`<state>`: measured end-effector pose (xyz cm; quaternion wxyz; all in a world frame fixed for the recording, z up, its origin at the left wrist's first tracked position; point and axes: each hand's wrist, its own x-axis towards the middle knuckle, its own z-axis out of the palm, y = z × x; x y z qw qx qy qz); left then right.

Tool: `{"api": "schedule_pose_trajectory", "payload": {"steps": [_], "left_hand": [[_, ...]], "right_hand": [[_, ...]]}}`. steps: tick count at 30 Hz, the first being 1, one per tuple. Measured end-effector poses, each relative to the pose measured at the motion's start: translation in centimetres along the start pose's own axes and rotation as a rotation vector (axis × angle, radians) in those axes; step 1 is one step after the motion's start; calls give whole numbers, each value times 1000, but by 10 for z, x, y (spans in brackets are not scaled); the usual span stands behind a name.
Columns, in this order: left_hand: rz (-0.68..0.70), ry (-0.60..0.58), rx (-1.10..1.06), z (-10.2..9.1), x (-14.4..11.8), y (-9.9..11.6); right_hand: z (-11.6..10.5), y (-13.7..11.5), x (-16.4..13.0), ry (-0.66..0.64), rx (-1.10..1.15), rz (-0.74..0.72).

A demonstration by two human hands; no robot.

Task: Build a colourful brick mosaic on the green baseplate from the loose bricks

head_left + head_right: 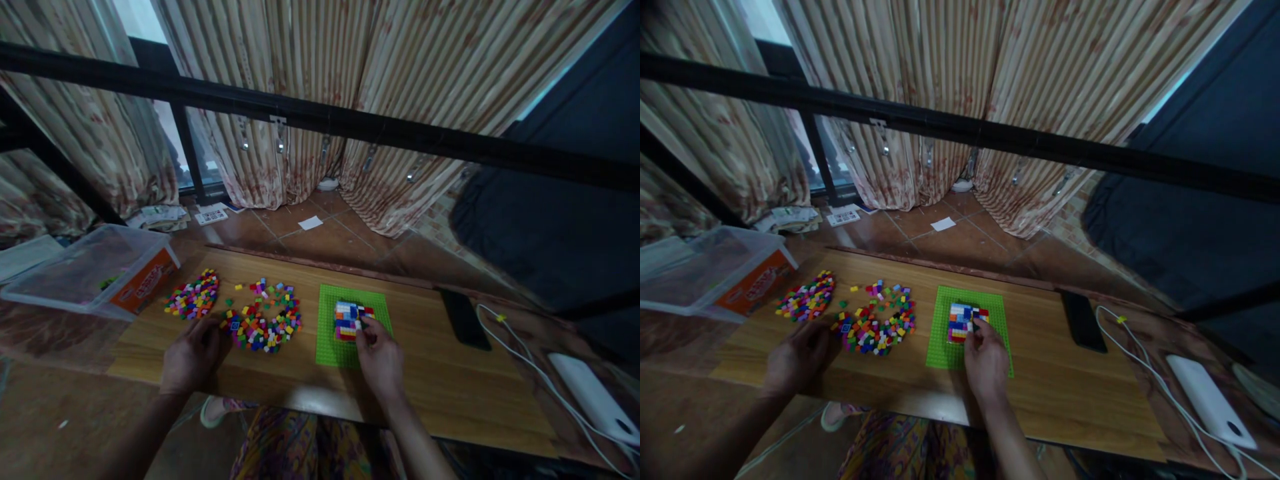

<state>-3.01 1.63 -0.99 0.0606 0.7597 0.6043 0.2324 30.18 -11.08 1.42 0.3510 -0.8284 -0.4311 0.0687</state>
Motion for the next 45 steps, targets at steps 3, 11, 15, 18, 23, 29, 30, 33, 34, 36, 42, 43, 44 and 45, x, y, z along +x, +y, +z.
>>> {"api": "schedule_pose_trajectory", "payload": {"steps": [3, 11, 15, 18, 23, 29, 30, 33, 34, 36, 42, 43, 44, 45], "left_hand": [[1, 2, 4, 1, 0, -1], [31, 1, 14, 3, 0, -5], [45, 7, 10, 3, -1, -4], [44, 13, 5, 3, -1, -4], [41, 17, 7, 3, -2, -4], [37, 12, 2, 2, -1, -2], [37, 12, 0, 2, -1, -2], [38, 19, -13, 2, -2, -2], [36, 22, -17, 2, -2, -2], [35, 22, -17, 2, -2, -3], [26, -1, 1, 3, -1, -4], [21, -4, 6, 3, -1, -3], [18, -7, 12, 2, -1, -3], [16, -8, 17, 2, -1, -2]], "right_hand": [[5, -5, 5, 14, -48, 27], [12, -12, 6, 55, -120, 4], [14, -14, 6, 82, -125, -17], [14, -12, 5, 86, -128, -63], [15, -6, 5, 97, -120, -154], [18, -3, 6, 62, -51, -204], [18, -2, 6, 61, -48, -204], [18, -1, 8, 51, -60, -217], [18, -1, 8, 42, -66, -225], [18, 0, 9, 25, -69, -238], [16, 1, 14, -27, -4, -190], [15, 1, 15, -39, 12, -170], [15, 1, 16, -52, 29, -147], [15, 1, 17, -64, 44, -126]]}}
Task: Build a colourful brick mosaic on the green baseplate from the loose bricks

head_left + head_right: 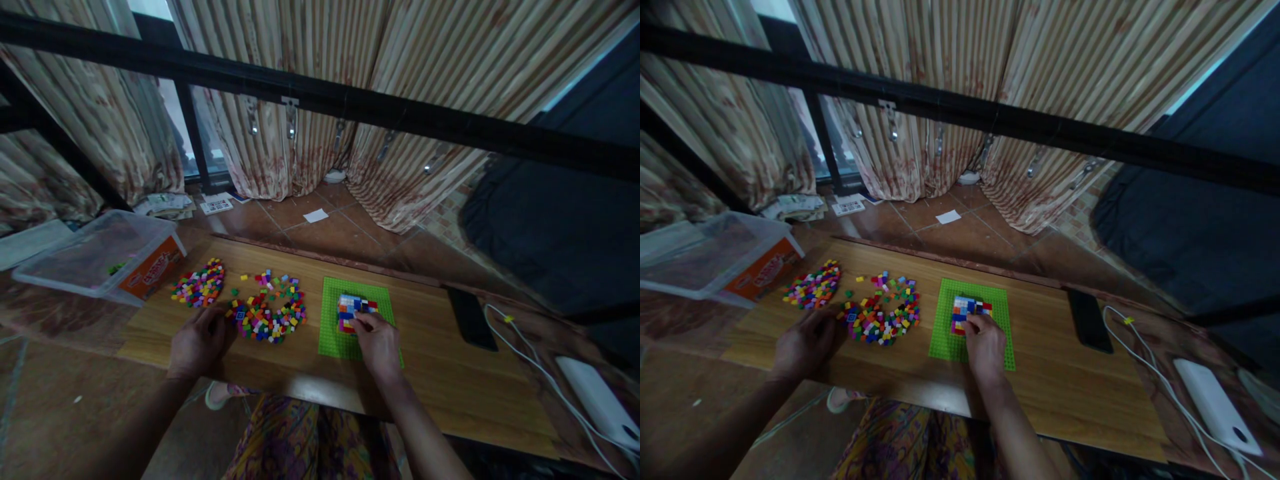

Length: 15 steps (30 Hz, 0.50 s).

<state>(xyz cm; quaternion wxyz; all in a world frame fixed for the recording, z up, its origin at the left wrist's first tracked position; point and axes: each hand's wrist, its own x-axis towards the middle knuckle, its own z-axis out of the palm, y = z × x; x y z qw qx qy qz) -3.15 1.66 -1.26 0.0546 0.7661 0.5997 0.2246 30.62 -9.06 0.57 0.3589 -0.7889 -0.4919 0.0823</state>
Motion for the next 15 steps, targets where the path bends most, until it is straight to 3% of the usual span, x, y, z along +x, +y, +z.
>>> {"api": "schedule_pose_trajectory", "payload": {"steps": [8, 12, 15], "left_hand": [[-10, -10, -9, -1, -1, 2], [-6, -19, 8, -2, -1, 2], [-4, -18, 7, -2, -1, 2]], "right_hand": [[-12, -3, -1, -1, 101, 5], [-23, -13, -27, 132, 170, -38], [-20, -26, -59, 1, 249, -133]]}}
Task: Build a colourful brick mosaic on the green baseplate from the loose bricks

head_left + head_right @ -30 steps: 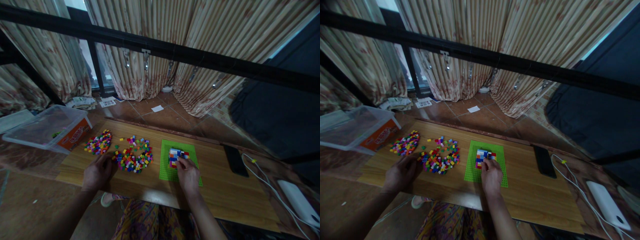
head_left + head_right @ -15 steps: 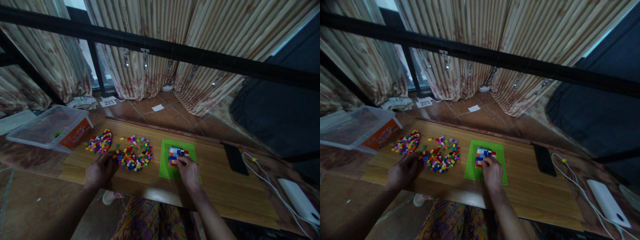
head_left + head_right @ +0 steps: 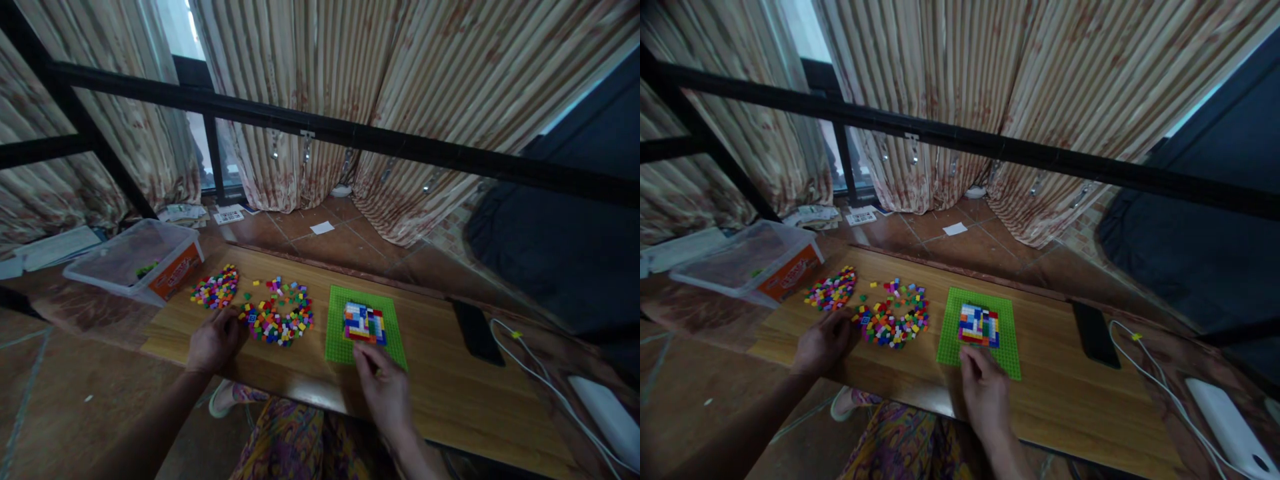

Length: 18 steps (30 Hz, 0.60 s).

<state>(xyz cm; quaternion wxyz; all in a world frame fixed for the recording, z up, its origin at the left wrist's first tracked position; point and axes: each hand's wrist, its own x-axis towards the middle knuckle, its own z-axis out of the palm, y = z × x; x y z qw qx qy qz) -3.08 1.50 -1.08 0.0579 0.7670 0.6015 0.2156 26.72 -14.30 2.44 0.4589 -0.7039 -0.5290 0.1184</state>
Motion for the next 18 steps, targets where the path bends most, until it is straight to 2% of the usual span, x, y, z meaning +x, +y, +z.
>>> {"api": "schedule_pose_trajectory", "payload": {"steps": [2, 5, 8, 18], "left_hand": [[-4, 7, 2, 1, 0, -1], [4, 5, -8, 1, 0, -1], [-2, -10, -28, 0, -1, 1], [-21, -14, -88, -1, -2, 3]], "right_hand": [[11, -11, -19, -169, 40, -52], [29, -22, -36, -283, 76, -88], [40, -26, -35, -317, 43, -88], [71, -21, -6, -347, -17, -108]]}}
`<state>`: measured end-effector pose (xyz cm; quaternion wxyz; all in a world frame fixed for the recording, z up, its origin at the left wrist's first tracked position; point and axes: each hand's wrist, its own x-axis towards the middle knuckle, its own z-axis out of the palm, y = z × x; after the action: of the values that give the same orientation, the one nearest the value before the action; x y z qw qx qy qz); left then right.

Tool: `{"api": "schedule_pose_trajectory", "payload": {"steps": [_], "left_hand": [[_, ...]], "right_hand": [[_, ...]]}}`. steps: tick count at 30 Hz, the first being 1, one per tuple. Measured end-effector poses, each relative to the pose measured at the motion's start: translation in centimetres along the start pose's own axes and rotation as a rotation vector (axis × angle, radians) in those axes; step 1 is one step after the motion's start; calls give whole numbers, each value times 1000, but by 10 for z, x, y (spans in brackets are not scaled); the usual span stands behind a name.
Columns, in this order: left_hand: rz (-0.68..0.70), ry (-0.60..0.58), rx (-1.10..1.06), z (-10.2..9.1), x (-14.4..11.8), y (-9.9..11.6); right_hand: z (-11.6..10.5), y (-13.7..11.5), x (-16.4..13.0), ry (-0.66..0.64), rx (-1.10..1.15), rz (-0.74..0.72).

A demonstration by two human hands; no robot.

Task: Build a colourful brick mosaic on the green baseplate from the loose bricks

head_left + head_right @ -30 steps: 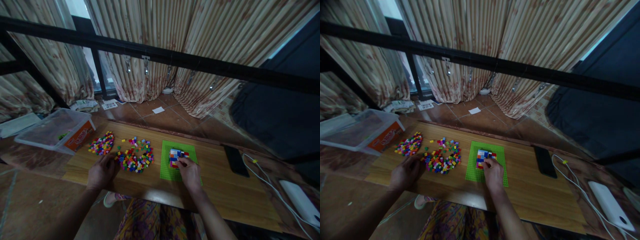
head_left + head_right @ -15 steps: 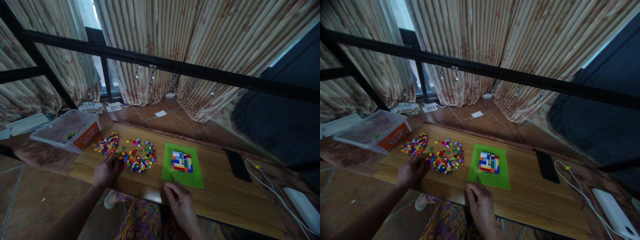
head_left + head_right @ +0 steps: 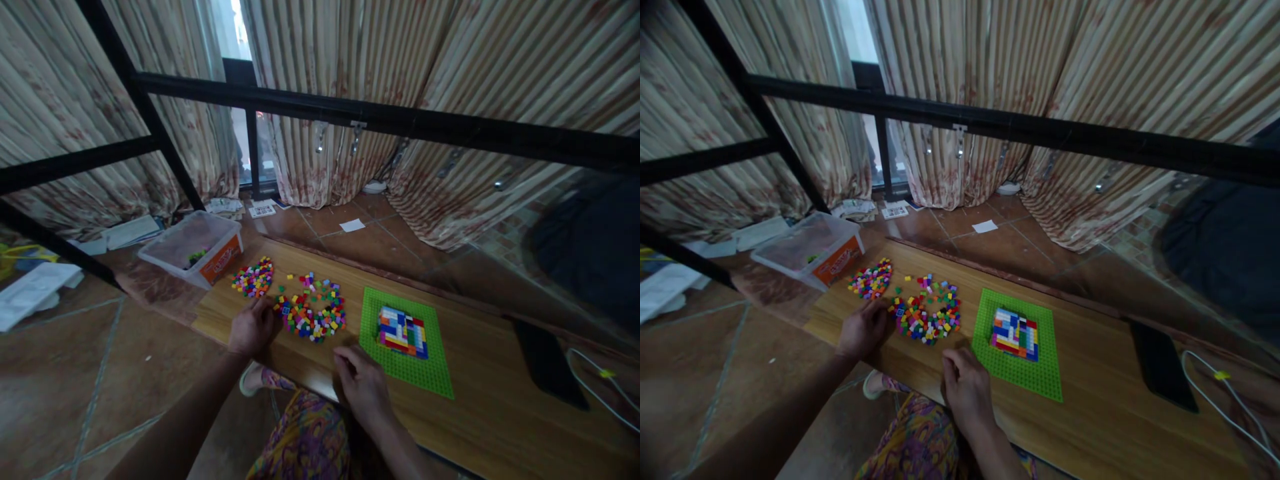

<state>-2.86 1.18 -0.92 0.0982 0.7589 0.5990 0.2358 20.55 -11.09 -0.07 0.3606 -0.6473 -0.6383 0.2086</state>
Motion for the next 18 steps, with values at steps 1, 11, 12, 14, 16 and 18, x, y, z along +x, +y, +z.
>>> {"api": "schedule_pose_trajectory", "payload": {"steps": [1, 11, 12, 14, 16, 18], "left_hand": [[0, -2, -4, 0, 0, 0], [1, -19, -41, -1, 0, 0], [0, -17, -38, -1, 0, 0], [1, -8, -30, 0, 0, -1], [6, 1, -20, 1, 0, -1], [8, 6, -11, 1, 0, -1]], "right_hand": [[3, -1, 3, -8, -2, -7], [8, 5, 43, 139, -136, 58], [9, 6, 46, 120, -170, 52], [12, 7, 50, 92, -237, 51], [15, 7, 53, 82, -281, 55], [17, 7, 54, 84, -291, 53]]}}
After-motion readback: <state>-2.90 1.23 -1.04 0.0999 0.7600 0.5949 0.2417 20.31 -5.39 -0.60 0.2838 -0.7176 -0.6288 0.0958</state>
